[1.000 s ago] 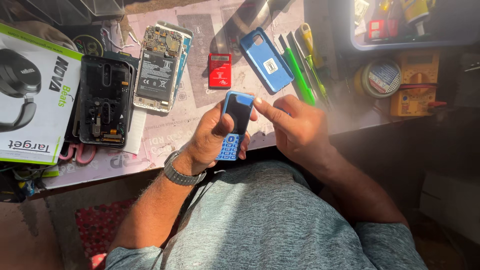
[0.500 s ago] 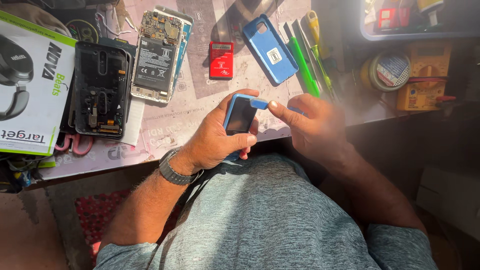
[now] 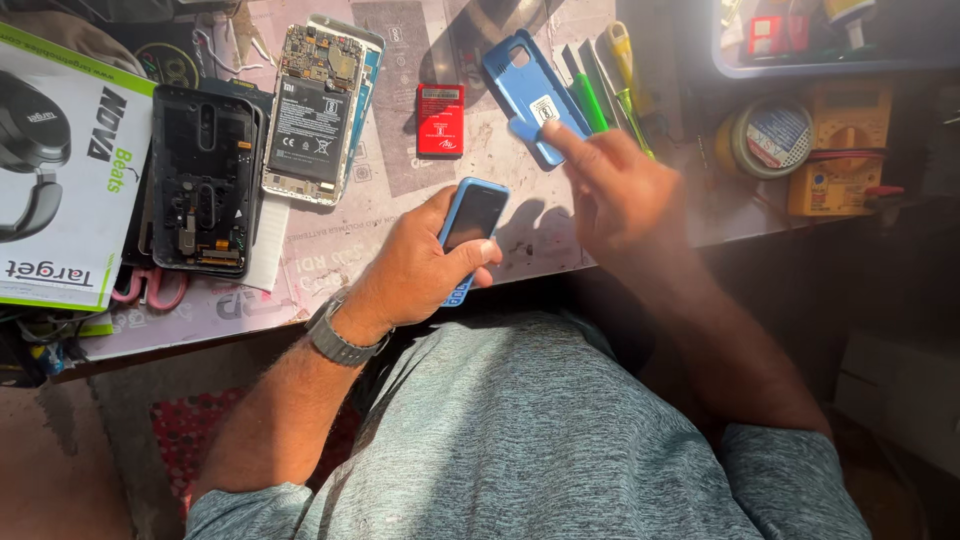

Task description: The person cleans a blue phone case and a black mobile phone using a small brush and a spray bottle. They scrub the case, spray the phone, and continue scrubbing both items on a cluttered workbench.

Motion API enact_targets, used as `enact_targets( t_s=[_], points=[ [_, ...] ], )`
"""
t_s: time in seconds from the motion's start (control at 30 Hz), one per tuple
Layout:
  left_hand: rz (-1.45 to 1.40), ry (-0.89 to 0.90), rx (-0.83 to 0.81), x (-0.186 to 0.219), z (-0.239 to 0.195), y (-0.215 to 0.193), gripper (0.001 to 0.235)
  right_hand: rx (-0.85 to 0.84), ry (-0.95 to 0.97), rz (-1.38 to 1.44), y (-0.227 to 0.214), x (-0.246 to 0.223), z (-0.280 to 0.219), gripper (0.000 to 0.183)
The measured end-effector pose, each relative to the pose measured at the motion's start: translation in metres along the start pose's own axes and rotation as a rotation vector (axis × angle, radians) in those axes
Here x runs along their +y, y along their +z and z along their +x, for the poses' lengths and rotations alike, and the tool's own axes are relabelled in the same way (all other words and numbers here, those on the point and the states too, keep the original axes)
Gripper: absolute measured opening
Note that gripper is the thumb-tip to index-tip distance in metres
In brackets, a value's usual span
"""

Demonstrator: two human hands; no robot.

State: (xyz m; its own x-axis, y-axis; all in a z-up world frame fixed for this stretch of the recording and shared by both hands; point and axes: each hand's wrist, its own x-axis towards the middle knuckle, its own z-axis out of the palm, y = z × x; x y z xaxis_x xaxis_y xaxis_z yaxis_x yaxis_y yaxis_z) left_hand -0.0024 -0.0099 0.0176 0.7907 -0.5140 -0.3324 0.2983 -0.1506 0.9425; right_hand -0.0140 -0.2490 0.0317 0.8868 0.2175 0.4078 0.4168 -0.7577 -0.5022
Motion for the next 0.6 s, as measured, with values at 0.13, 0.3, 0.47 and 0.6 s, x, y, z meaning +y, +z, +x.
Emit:
enact_targets(
  t_s=[0.13, 0.3, 0.47, 0.6],
  points=[
    [0.812, -0.018, 0.218, 0.006, -0.002, -0.016, 0.040, -0.010, 0.109, -0.205, -0.001, 0.013, 0.019, 0.044],
    [1.133, 0.252, 0.443, 0.019, -0.002, -0.030, 0.044, -0.045, 0.194, -0.275, 0.021, 0.013, 0.029, 0.056],
    [0.980, 0.566, 0.545, 0.020, -0.005, -0.027, 0.049, -0.068, 0.202, -0.261, 0.036, 0.015, 0.034, 0.045],
    [0.160, 0.320, 0.345, 0.008, 0.008, -0.009, 0.056, -0.041, 0.414, -0.010, 0.032, 0.016, 0.034, 0.041]
  ],
)
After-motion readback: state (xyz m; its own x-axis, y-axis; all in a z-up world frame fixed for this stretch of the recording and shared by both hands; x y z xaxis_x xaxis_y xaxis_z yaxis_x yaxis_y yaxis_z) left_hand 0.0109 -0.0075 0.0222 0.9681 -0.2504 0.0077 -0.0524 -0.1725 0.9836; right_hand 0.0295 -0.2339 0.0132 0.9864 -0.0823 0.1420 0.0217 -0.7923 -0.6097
